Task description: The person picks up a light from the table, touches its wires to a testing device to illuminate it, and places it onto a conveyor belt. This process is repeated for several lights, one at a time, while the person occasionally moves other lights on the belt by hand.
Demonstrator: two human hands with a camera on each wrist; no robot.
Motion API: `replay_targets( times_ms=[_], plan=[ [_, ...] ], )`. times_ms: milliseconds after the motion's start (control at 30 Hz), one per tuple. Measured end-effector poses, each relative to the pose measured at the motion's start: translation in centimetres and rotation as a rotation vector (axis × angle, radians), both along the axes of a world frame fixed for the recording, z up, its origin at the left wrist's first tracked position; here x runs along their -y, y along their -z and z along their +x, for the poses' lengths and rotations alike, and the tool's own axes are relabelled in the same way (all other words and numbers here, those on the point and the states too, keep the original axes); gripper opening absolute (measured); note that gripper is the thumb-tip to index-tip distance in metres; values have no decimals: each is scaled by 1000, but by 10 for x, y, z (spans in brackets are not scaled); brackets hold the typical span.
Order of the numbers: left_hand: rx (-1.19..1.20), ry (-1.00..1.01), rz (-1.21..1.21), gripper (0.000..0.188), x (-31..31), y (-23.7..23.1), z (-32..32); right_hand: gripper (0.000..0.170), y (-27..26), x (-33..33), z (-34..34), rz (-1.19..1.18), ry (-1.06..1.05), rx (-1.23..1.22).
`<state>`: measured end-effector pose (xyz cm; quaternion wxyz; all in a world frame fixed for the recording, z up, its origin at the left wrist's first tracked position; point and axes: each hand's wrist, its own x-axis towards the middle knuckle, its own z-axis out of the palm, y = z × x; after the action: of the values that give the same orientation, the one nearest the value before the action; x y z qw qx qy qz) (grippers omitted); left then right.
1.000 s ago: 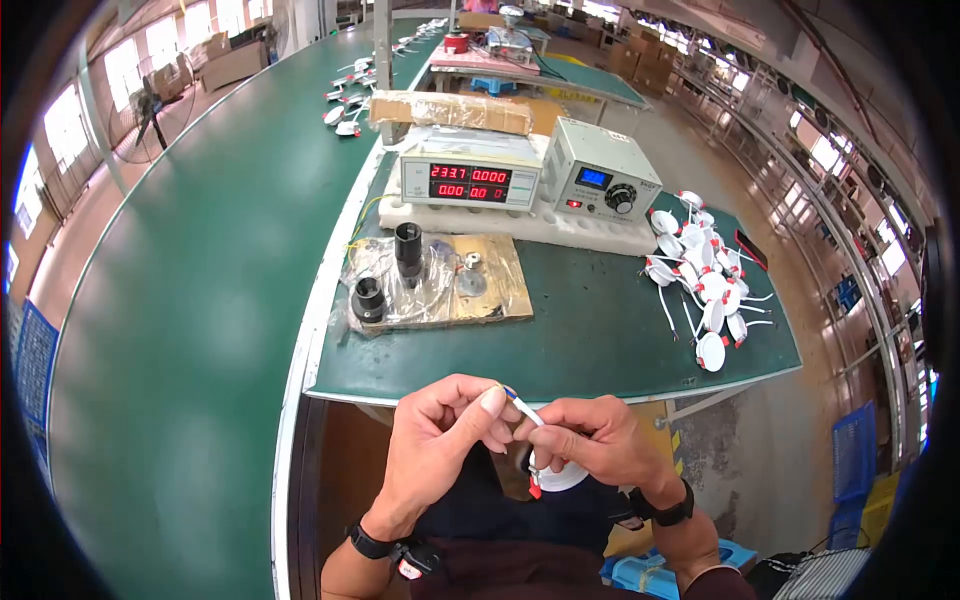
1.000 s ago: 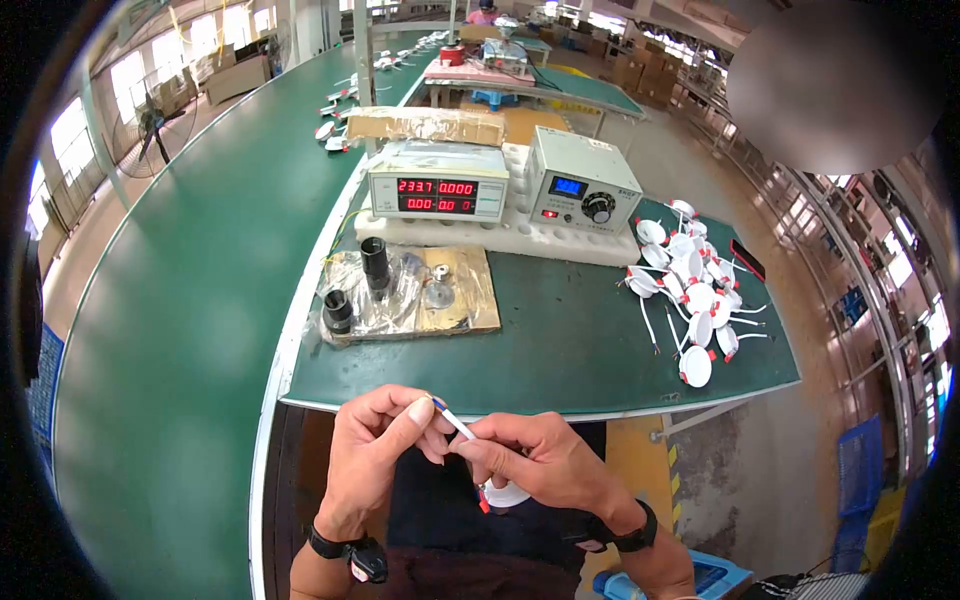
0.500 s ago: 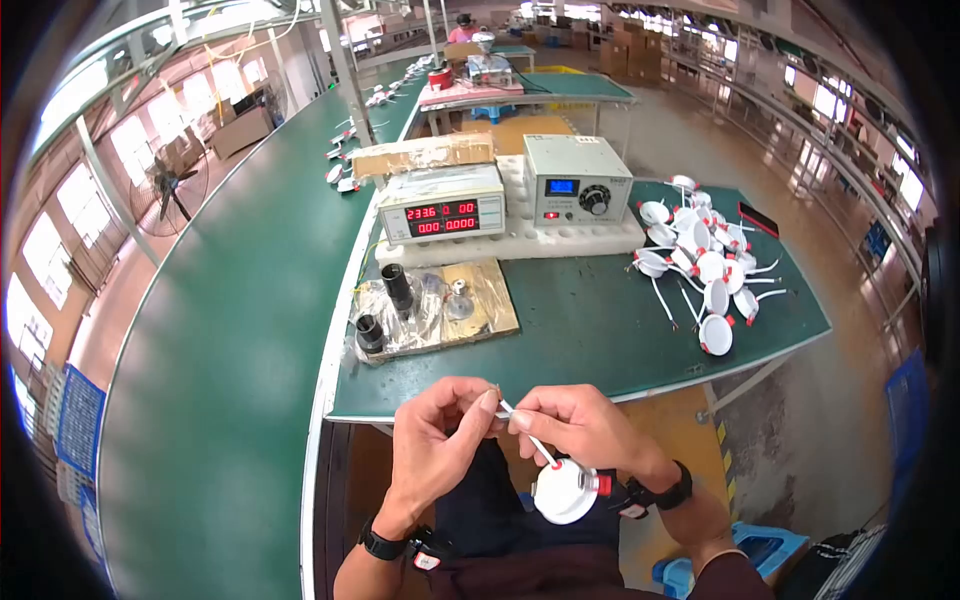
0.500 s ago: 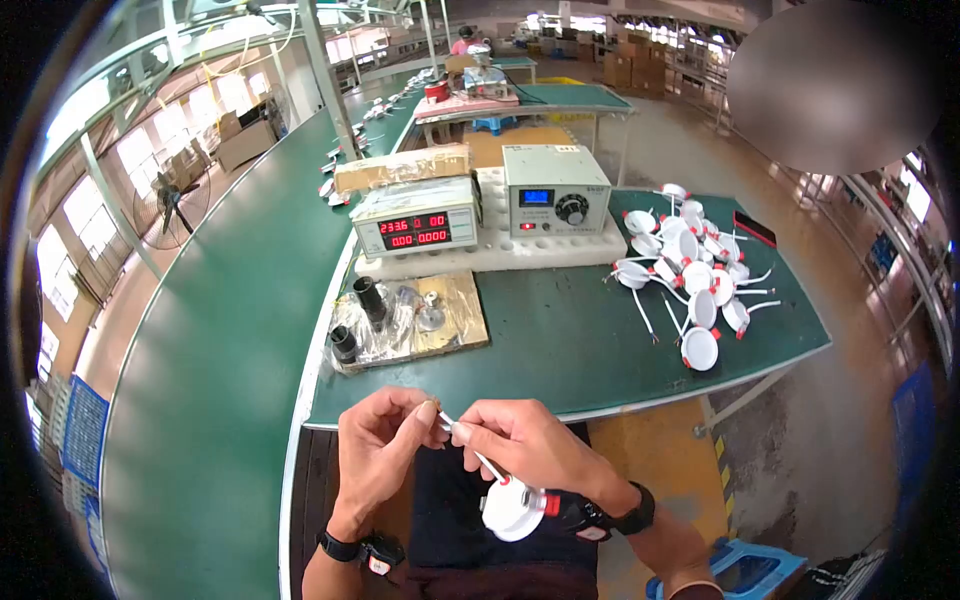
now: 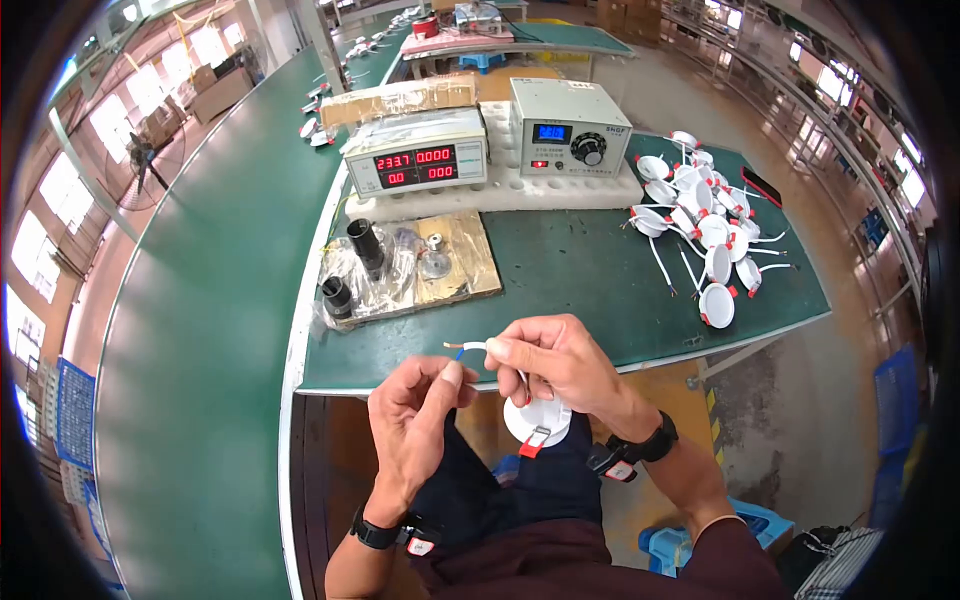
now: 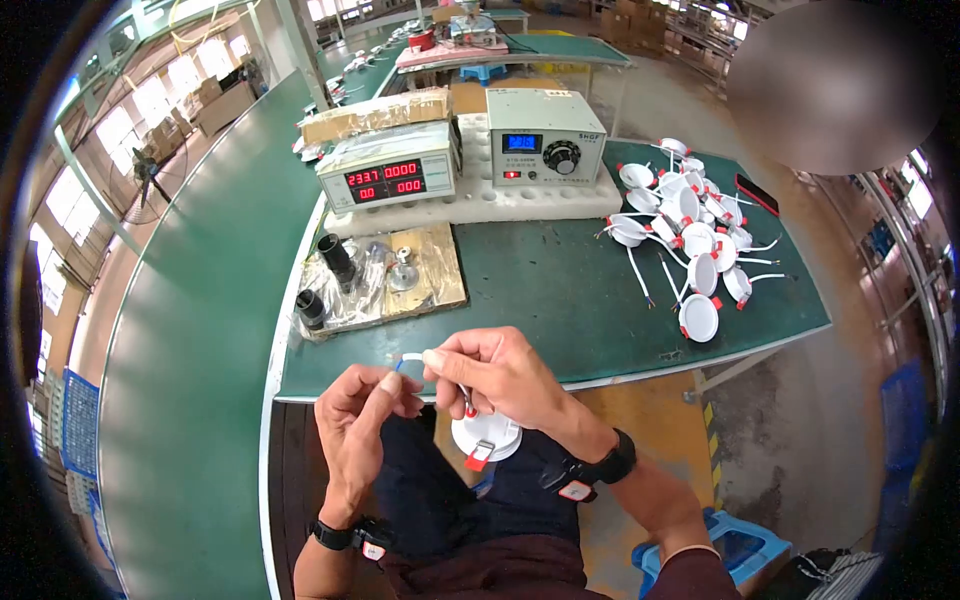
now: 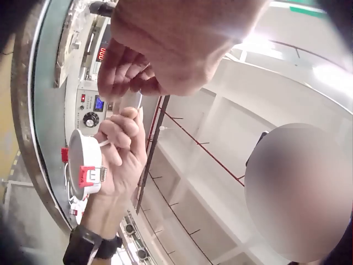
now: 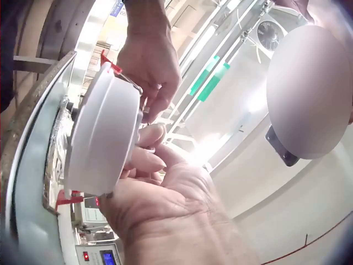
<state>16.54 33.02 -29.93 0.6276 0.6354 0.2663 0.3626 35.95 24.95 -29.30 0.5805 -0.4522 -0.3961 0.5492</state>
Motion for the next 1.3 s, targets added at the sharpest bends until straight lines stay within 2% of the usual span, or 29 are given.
replay_targets(
  times_ms=[100,167,233,267,333,433,533,567,667,733,800,867,900,933,1033,1133,1200,1233,1300],
  plan=[
    [-50,61,-42,23,-6,14,10,28,3,-12,6,-17,104,-60],
    [-8,203,-56,37,-3,22,17,29,2,-23,12,-9,173,-68],
    [24,259,36,61,0,28,26,28,3,-37,13,-45,251,-33],
    [7,268,31,61,-1,31,28,27,4,-44,13,-63,286,-13],
    [37,222,70,65,-3,41,36,25,9,-58,16,-78,298,14],
    [-63,156,45,71,-14,34,42,23,8,-75,16,-138,310,40],
    [-124,-3,418,77,-23,54,54,22,1,-92,19,-165,283,125],
    [-103,0,452,78,-26,57,60,23,5,-96,26,-148,277,174],
    [-129,-72,516,72,-36,57,67,21,15,-111,36,-119,285,223],
    [-118,-77,576,61,-40,59,66,19,24,-122,48,-103,271,222],
    [-103,-91,709,57,-45,65,71,17,32,-134,58,-148,184,204],
    [-119,-88,727,51,-45,68,76,18,37,-141,64,-216,103,225],
    [-141,-78,738,50,-44,66,77,18,39,-142,62,-203,147,202],
    [-167,-63,746,49,-41,65,78,17,43,-143,64,-176,132,283],
    [-156,0,710,43,-41,69,84,17,46,-148,72,-111,100,515],
    [-189,51,705,36,-47,67,84,16,51,-157,75,-122,27,484],
    [-225,88,723,35,-50,68,81,16,53,-160,72,-112,18,550],
    [-247,124,621,35,-48,67,79,16,51,-162,70,-116,17,583],
    [-246,128,602,35,-50,67,79,16,51,-167,69,-105,22,599]
  ],
)
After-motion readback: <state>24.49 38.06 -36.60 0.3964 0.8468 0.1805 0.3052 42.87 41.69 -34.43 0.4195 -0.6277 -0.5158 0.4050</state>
